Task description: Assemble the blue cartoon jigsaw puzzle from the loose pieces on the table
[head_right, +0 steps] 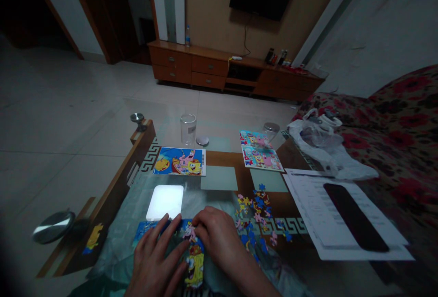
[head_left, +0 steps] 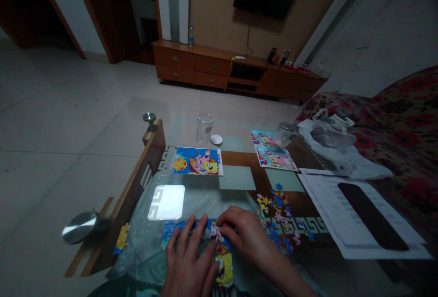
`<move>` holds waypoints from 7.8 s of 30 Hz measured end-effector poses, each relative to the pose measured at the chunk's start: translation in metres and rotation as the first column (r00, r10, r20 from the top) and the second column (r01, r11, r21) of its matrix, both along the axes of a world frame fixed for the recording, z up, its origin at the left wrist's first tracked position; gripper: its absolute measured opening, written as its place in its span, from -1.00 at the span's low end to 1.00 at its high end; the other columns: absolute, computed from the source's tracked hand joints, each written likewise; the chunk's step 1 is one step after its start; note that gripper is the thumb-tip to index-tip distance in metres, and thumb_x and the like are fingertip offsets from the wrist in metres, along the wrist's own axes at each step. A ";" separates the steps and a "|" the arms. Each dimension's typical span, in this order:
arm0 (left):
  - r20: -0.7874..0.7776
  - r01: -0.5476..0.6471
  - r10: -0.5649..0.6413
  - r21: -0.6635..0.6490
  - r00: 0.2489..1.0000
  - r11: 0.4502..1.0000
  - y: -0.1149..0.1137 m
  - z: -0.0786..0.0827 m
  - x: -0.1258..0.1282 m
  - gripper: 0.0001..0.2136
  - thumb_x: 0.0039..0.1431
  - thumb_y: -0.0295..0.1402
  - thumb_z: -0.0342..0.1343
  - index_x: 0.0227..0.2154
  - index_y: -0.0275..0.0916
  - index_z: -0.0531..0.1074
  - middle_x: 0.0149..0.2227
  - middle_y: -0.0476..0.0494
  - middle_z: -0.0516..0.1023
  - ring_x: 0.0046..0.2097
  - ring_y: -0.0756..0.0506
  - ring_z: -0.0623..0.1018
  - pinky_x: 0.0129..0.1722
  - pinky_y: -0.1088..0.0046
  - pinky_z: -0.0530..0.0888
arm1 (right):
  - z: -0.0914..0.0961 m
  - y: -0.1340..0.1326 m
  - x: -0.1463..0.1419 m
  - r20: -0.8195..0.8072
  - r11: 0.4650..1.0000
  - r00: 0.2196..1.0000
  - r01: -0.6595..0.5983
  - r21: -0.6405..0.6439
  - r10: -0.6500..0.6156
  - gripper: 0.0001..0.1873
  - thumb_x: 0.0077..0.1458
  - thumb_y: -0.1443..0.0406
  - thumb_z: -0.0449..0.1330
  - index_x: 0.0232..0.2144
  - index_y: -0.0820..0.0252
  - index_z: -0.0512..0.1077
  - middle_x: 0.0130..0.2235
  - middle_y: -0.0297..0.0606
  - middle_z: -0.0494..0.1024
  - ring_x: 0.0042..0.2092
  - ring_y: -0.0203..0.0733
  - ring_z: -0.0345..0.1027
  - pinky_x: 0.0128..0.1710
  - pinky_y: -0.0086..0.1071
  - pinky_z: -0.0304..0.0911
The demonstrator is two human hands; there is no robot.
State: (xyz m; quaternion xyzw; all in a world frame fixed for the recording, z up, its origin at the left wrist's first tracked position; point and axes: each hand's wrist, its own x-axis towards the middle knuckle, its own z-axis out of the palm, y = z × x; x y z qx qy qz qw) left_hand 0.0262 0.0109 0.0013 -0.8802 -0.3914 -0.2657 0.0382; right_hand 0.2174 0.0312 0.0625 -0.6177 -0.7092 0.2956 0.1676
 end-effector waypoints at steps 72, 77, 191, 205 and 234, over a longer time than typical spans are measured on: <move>0.152 -0.027 0.042 -0.099 0.987 0.995 -0.007 -0.004 0.011 -0.81 0.19 -0.33 0.06 -0.14 -0.03 0.44 0.19 -0.18 0.32 0.24 -0.28 0.20 0.11 0.05 0.11 | 0.018 -0.015 0.002 -0.607 0.956 0.743 0.160 -0.246 -0.281 -0.82 0.14 0.41 0.13 -0.20 0.09 0.42 -0.17 -0.23 0.52 -0.09 -0.06 0.41 -0.06 -0.18 0.33; 0.188 -0.024 0.039 -0.084 0.981 0.996 -0.007 -0.006 0.013 -0.80 0.20 -0.33 0.04 -0.13 -0.04 0.44 0.19 -0.18 0.31 0.25 -0.27 0.18 0.12 0.05 0.09 | 0.016 -0.014 0.003 -0.645 0.956 0.710 0.155 -0.248 -0.282 -0.83 0.12 0.39 0.14 -0.22 0.10 0.43 -0.20 -0.25 0.50 -0.10 -0.06 0.41 -0.07 -0.17 0.32; 0.199 0.033 -0.031 -0.010 0.980 0.999 -0.007 -0.011 0.013 -0.85 0.18 -0.22 0.09 -0.20 0.00 0.46 0.14 -0.17 0.35 0.21 -0.27 0.23 0.08 0.07 0.16 | -0.033 0.020 0.042 -0.147 0.884 0.950 0.311 0.350 -0.277 -0.81 0.09 0.47 0.03 -0.37 0.14 0.38 -0.29 -0.21 0.41 -0.21 -0.07 0.35 -0.19 -0.19 0.28; 0.178 0.018 -0.016 -0.008 0.984 1.000 -0.007 -0.011 0.014 -0.84 0.20 -0.19 0.06 -0.20 0.02 0.47 0.13 -0.16 0.36 0.19 -0.30 0.26 0.06 0.05 0.17 | -0.036 0.020 0.044 -0.159 0.878 0.947 0.319 0.357 -0.279 -0.83 0.09 0.45 0.04 -0.36 0.14 0.40 -0.29 -0.21 0.43 -0.21 -0.06 0.36 -0.17 -0.18 0.29; 0.214 0.006 -0.003 -0.015 0.977 1.000 -0.009 -0.008 0.017 -0.81 0.22 -0.32 -0.03 -0.20 0.00 0.47 0.13 -0.14 0.36 0.18 -0.28 0.27 0.05 0.04 0.18 | -0.035 0.019 0.042 -0.171 0.871 0.944 0.327 0.368 -0.282 -0.81 0.10 0.44 0.03 -0.36 0.12 0.40 -0.29 -0.21 0.42 -0.21 -0.06 0.36 -0.17 -0.18 0.29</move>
